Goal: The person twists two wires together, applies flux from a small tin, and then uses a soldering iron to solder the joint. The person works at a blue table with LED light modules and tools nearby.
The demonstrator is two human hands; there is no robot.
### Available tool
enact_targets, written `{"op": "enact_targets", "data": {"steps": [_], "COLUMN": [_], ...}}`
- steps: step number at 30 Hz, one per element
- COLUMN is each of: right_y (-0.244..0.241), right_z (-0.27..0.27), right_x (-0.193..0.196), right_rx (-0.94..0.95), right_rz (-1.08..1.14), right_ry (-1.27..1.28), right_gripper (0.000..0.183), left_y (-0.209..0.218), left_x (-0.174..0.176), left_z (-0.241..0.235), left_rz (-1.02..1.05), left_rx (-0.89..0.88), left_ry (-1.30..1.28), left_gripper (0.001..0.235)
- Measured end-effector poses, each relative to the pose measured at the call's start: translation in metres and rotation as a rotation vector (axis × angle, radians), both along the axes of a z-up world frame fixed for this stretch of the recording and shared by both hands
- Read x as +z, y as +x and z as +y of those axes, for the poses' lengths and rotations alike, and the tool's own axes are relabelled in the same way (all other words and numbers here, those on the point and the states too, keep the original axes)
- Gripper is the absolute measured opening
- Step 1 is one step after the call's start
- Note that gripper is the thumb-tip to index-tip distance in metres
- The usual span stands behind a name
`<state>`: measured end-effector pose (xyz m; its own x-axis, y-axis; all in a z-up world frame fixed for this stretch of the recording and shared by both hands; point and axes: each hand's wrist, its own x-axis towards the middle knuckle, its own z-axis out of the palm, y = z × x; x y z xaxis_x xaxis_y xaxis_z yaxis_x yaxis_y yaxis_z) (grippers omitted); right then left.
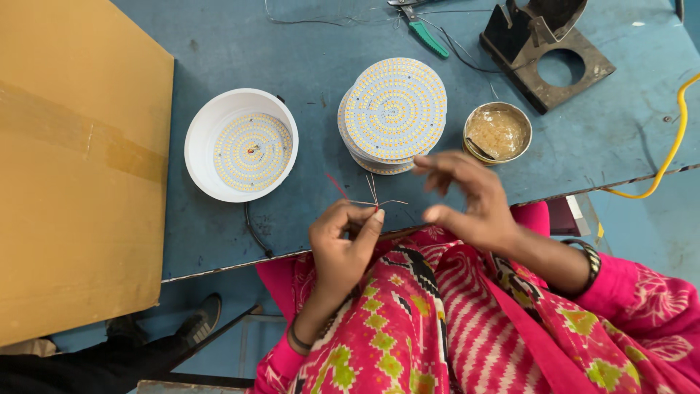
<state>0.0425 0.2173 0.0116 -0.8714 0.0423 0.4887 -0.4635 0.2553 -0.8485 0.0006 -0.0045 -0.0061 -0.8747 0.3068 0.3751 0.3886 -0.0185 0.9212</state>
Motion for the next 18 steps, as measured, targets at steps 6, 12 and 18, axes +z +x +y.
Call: {"op": "enact_targets", "data": {"steps": [6,12,18], "right_y": [-0.021,-0.014,0.019], "right_z": [0.018,0.009,-0.007], "right_x": [0.015,-0.001,-0.025], "right_rx": [-0.06,-0.071,0.199], "right_rz": [0.832,0.388,-0.598], "right_ry": [0.886,0.517,-0.34], "right_gripper": [0.037,0.02,0.027], "left_y": [-0.011,0.004,0.003], "left_x": [-0.008,0.007,0.009], "left_z": [-0.004,0.002,0.007], "left_rz": [-0.59,0.096,0.683], "left_rx": [-0.233,-0.004,0.182], "left_ry": [0.116,-0.105,-0.224], "left_gripper": [0.009,0.008,0.012]}}
